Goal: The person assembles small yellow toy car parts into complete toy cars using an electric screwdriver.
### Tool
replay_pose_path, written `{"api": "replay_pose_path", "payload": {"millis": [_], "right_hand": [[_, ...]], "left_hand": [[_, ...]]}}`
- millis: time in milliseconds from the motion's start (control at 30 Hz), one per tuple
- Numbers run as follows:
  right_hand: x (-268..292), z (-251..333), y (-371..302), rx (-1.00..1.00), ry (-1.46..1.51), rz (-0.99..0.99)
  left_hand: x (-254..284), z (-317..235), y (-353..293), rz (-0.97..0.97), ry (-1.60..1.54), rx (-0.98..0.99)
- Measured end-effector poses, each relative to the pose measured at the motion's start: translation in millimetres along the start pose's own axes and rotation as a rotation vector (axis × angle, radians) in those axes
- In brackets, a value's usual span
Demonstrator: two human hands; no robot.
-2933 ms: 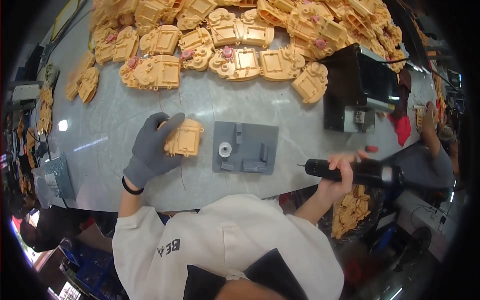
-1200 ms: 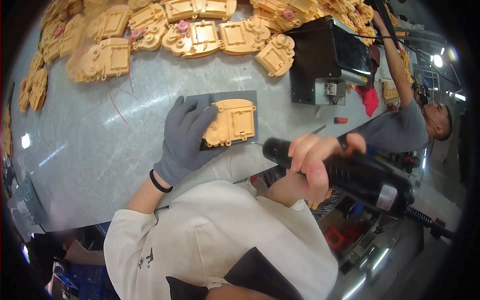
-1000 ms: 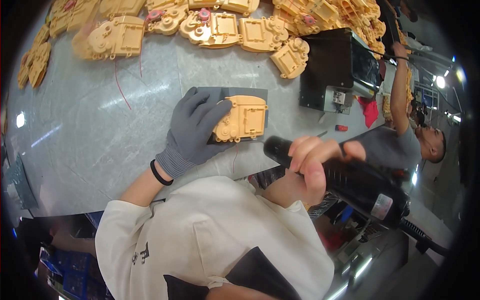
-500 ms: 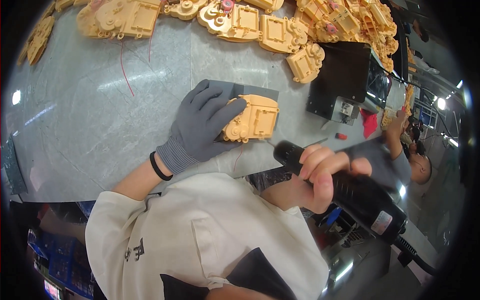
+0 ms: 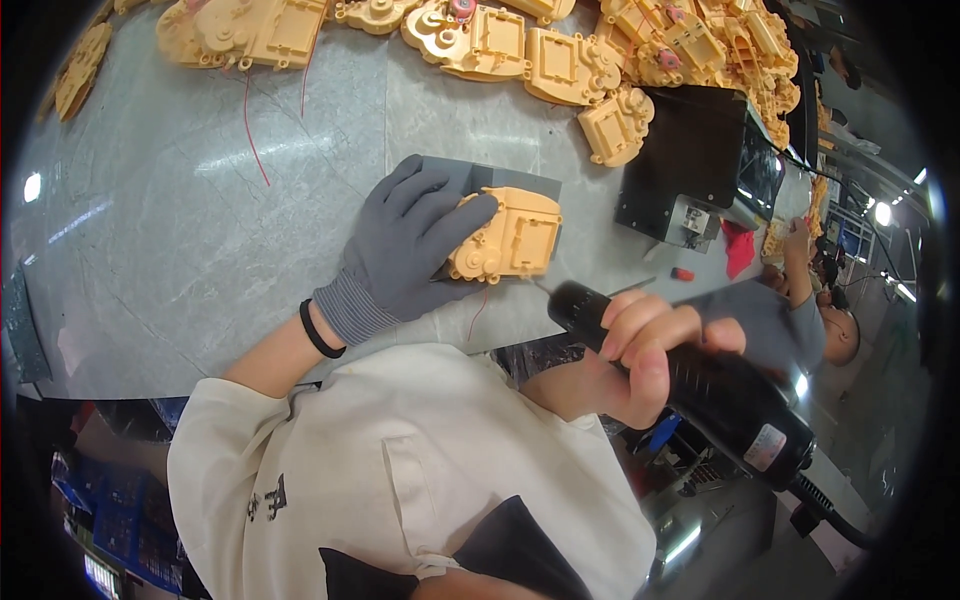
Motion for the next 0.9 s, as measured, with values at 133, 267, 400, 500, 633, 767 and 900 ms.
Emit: {"api": "replay_pose_path", "payload": {"millis": [133,267,400,500,633,767,900], "right_hand": [[-2.4,0.0,1.0,0.012,-0.017,0.013],[-2.1,-2.3,0.5,0.016,0.069,-0.106],[-3.9,-0.2,1.7,0.015,0.084,-0.112],[-5.9,-1.6,2.0,0.021,0.081,-0.105],[-7.5,-0.4,4.0,0.011,0.069,-0.081],[-7.7,-1.2,4.4,0.011,0.084,-0.085],[-11.0,-3.2,3.9,0.005,0.087,-0.095]], "left_hand": [[-0.8,0.4,-0.2,0.002,0.003,-0.001],[-0.8,0.1,0.4,-0.008,0.01,-0.008],[0.3,-0.5,1.6,-0.015,0.004,-0.011],[0.2,0.7,0.6,-0.016,0.004,-0.016],[1.4,-0.3,1.8,-0.012,0.008,-0.017],[1.8,-0.3,2.9,-0.009,0.005,-0.027],[2.7,-0.9,2.2,-0.01,-0.004,-0.022]]}}
Point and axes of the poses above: each hand's wrist, its own y-axis towards the middle knuckle, its own x-axis out of the back of the hand, z = x × y, the point moved 4 cm from there along y, towards the middle knuckle, and after that the axes turned 10 degrees about -x, right-handed, at the moved point
